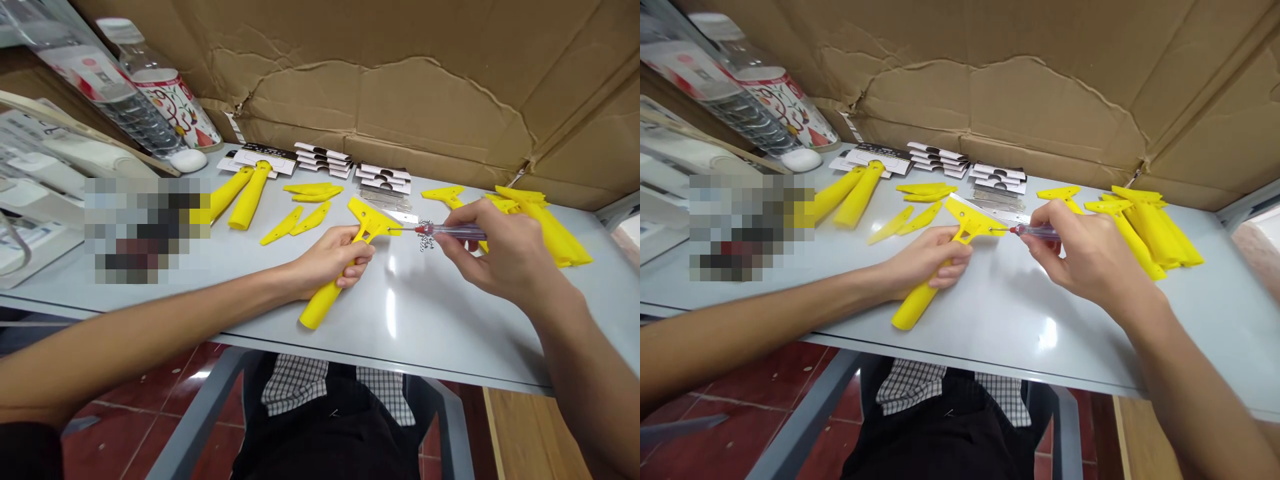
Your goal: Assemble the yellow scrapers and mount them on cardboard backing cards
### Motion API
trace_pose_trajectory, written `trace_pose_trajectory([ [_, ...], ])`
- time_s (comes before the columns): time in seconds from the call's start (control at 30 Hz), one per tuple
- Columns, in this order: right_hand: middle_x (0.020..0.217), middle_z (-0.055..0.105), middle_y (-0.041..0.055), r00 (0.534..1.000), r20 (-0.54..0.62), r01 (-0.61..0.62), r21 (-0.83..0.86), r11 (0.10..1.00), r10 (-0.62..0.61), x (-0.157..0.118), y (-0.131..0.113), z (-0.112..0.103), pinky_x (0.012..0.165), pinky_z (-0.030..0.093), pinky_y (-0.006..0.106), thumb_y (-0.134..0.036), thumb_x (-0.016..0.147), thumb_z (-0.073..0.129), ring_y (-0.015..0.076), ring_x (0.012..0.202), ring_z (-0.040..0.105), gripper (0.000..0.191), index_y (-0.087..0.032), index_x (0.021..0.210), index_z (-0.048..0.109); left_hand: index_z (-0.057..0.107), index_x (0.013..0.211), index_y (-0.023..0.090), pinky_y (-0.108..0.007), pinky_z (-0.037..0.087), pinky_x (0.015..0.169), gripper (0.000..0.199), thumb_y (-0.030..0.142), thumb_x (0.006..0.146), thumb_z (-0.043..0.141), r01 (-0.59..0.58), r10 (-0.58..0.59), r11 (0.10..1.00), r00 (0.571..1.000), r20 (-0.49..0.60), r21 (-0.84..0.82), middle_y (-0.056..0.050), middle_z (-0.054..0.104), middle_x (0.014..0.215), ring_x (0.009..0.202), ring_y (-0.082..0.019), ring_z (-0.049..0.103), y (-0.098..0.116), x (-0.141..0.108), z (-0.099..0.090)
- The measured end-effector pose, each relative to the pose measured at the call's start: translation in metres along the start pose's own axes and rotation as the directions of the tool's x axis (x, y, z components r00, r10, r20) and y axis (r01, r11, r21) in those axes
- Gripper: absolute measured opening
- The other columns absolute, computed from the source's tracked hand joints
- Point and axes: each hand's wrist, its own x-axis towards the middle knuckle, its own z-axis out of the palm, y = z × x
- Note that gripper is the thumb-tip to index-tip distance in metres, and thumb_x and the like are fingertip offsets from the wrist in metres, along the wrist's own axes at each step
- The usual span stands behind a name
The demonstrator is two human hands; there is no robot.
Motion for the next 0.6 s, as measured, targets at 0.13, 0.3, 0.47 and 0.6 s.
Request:
trace_pose_trajectory([
  [0.13,0.073,0.077,-0.0030,0.999,-0.031,0.010,-0.023,1.000,-0.011,0.0004,0.0008,0.0003,0.053,0.050,0.035,-0.034,0.099,0.074,0.0191,0.053,0.070,0.015,-0.025,0.105,0.064,0.045,0.082,0.023,-0.015,0.028,0.036,0.030,0.007,0.088,0.070,0.003,-0.003,1.000,1.000,-0.001,-0.001,0.009,0.046,0.061,0.040,-0.003,0.035,-0.0007,0.0005,-0.0009],
  [0.3,0.093,0.082,0.0022,0.995,0.075,-0.074,0.066,0.995,0.069,-0.0012,-0.0068,-0.0055,0.061,0.059,0.038,-0.020,0.097,0.068,0.0242,0.071,0.079,0.025,-0.029,0.118,0.058,0.045,0.082,0.023,-0.015,0.029,0.035,0.028,0.008,0.090,0.068,0.003,-0.003,1.000,1.000,0.001,0.004,0.009,0.047,0.061,0.040,-0.003,0.036,-0.0010,-0.0007,-0.0011],
  [0.47,0.091,0.082,0.0020,0.992,0.103,-0.082,0.039,0.996,0.078,-0.0011,-0.0038,-0.0047,0.056,0.055,0.037,-0.030,0.103,0.067,0.0227,0.067,0.077,0.011,-0.027,0.110,0.059,0.047,0.081,0.022,-0.014,0.027,0.035,0.030,0.006,0.087,0.071,0.004,-0.004,1.000,1.000,-0.012,-0.021,0.009,0.046,0.060,0.040,-0.002,0.035,-0.0004,-0.0001,-0.0004],
  [0.6,0.075,0.077,0.0003,0.999,0.008,-0.037,-0.055,0.998,0.037,0.0010,0.0002,-0.0030,0.052,0.048,0.037,-0.040,0.102,0.070,0.0210,0.054,0.068,0.016,-0.025,0.103,0.063,0.046,0.081,0.023,-0.015,0.027,0.035,0.029,0.006,0.089,0.069,0.008,-0.008,1.000,1.000,-0.008,-0.007,0.008,0.047,0.060,0.040,-0.003,0.036,-0.0002,0.0001,-0.0003],
])
